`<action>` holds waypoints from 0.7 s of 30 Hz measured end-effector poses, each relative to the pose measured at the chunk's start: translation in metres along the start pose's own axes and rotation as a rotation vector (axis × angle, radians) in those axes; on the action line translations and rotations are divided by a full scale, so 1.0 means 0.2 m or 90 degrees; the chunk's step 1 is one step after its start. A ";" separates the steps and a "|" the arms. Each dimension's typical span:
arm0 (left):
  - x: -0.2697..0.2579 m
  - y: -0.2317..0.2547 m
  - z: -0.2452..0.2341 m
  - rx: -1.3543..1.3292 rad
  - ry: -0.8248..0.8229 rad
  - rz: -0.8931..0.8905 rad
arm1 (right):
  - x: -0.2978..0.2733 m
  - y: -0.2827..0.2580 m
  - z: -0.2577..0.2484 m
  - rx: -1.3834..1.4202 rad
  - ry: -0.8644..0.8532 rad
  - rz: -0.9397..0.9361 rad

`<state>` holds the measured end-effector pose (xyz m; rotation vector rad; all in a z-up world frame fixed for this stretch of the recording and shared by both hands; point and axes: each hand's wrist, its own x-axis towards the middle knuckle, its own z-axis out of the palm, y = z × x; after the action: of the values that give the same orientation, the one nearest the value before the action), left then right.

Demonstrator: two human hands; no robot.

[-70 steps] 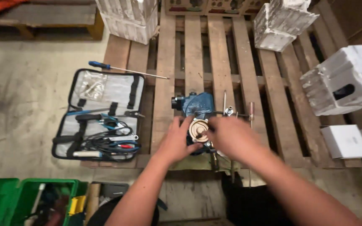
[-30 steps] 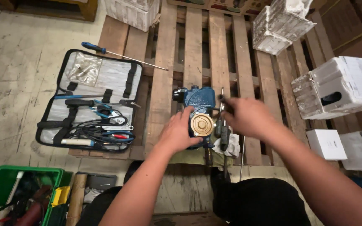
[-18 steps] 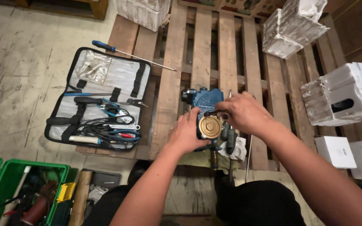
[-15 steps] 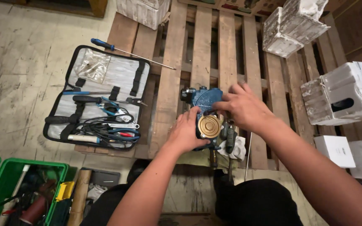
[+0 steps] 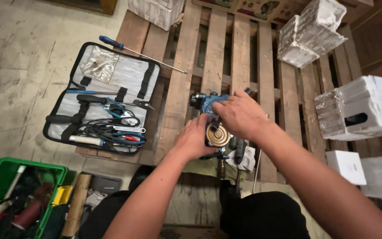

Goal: Securing a circular plate onto a pump assembly using a screwdriver and a socket wrench.

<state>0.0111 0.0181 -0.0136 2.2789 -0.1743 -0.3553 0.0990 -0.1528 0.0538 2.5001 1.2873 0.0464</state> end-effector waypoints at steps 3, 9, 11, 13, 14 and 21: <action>0.01 0.01 0.00 0.062 -0.010 -0.002 | 0.02 -0.05 -0.07 0.055 -0.140 0.160; 0.02 -0.02 0.03 0.076 -0.015 -0.001 | 0.09 -0.12 -0.13 0.178 -0.236 0.334; 0.03 0.00 0.07 0.095 -0.013 -0.004 | 0.08 -0.10 -0.08 0.184 -0.237 0.368; 0.02 0.01 0.08 0.117 -0.005 -0.015 | 0.06 -0.11 -0.15 0.193 -0.233 0.393; 0.00 0.02 0.07 0.112 -0.004 0.000 | 0.02 -0.13 -0.23 0.212 -0.230 0.421; 0.00 0.02 0.09 0.164 -0.001 0.038 | -0.33 -0.16 -0.20 0.281 -0.133 0.514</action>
<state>0.0061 0.0030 -0.0225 2.5203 -0.3030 -0.3195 0.0280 -0.1773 0.0905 3.1231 0.1521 -0.3324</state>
